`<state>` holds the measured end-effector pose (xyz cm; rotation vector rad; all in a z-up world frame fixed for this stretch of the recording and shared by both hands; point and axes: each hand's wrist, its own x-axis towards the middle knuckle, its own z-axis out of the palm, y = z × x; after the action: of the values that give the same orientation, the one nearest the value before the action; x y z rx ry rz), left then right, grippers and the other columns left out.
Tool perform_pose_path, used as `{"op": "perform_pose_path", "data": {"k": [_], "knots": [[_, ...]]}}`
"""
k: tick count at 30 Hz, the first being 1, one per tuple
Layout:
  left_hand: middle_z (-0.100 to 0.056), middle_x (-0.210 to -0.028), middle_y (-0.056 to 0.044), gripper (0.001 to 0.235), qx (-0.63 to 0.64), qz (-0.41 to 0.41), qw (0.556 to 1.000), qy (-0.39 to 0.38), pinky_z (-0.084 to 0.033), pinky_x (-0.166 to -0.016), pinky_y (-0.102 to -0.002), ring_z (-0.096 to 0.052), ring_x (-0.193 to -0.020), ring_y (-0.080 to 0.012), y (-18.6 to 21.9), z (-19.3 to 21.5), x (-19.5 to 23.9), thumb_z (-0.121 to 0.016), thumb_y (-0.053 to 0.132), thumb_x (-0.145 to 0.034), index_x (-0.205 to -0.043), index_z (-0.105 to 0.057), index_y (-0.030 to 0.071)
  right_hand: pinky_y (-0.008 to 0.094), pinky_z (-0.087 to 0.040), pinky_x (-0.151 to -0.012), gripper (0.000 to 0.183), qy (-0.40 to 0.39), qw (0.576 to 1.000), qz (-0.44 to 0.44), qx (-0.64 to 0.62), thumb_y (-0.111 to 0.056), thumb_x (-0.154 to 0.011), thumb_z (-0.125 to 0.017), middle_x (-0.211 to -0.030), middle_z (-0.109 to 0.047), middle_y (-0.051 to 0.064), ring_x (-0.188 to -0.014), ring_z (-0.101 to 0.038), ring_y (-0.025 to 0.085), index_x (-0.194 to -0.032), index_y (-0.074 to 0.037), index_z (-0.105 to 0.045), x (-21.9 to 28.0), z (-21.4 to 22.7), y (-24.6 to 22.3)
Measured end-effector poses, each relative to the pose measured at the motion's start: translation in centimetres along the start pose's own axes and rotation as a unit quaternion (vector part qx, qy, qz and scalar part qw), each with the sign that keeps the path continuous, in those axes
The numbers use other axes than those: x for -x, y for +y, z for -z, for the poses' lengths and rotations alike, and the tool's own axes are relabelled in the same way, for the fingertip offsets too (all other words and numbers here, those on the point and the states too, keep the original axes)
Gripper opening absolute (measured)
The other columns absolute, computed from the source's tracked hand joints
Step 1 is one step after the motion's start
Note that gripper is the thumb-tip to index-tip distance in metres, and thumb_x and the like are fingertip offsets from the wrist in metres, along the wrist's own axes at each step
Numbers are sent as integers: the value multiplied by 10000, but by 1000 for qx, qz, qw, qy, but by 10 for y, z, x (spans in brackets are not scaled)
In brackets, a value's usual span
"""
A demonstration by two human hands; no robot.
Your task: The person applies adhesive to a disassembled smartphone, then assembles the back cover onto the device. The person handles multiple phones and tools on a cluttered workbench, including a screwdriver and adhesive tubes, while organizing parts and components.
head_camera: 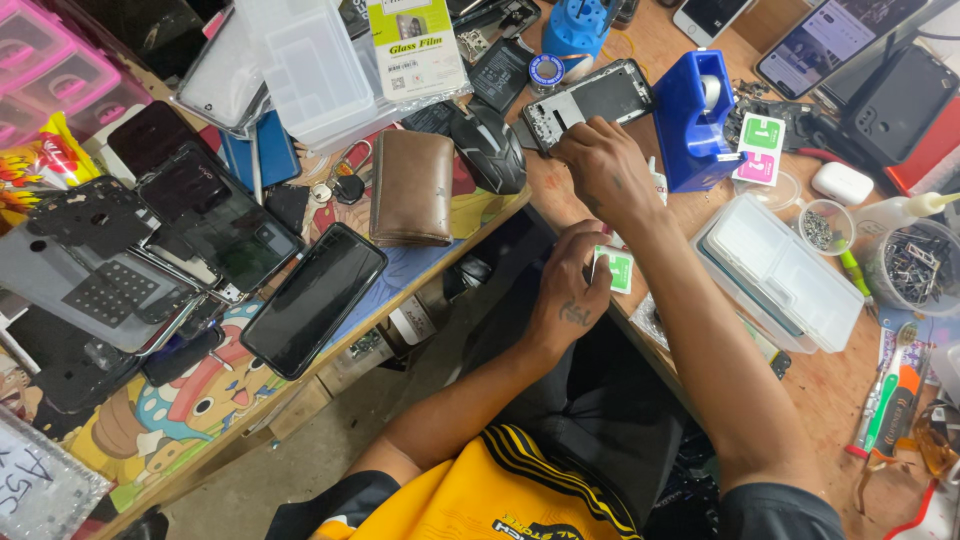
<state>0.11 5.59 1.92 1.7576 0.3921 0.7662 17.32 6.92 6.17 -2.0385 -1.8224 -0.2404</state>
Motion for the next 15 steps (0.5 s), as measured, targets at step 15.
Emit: {"op": "perform_pose_path", "data": {"k": [15], "knots": [[-632,-1281,-203,218,-60,-60,996,17,-494,-1091,-434,-608,-1247,-374,-4,-7,-2,-614,13,-888,-1102,-643,-15,416,-535,-924,269,62,953,-283,-85,-164,-988,-747,-1267,-696,144,-1109,-683,319,-1241,-73,-733,113,156,-52]]}}
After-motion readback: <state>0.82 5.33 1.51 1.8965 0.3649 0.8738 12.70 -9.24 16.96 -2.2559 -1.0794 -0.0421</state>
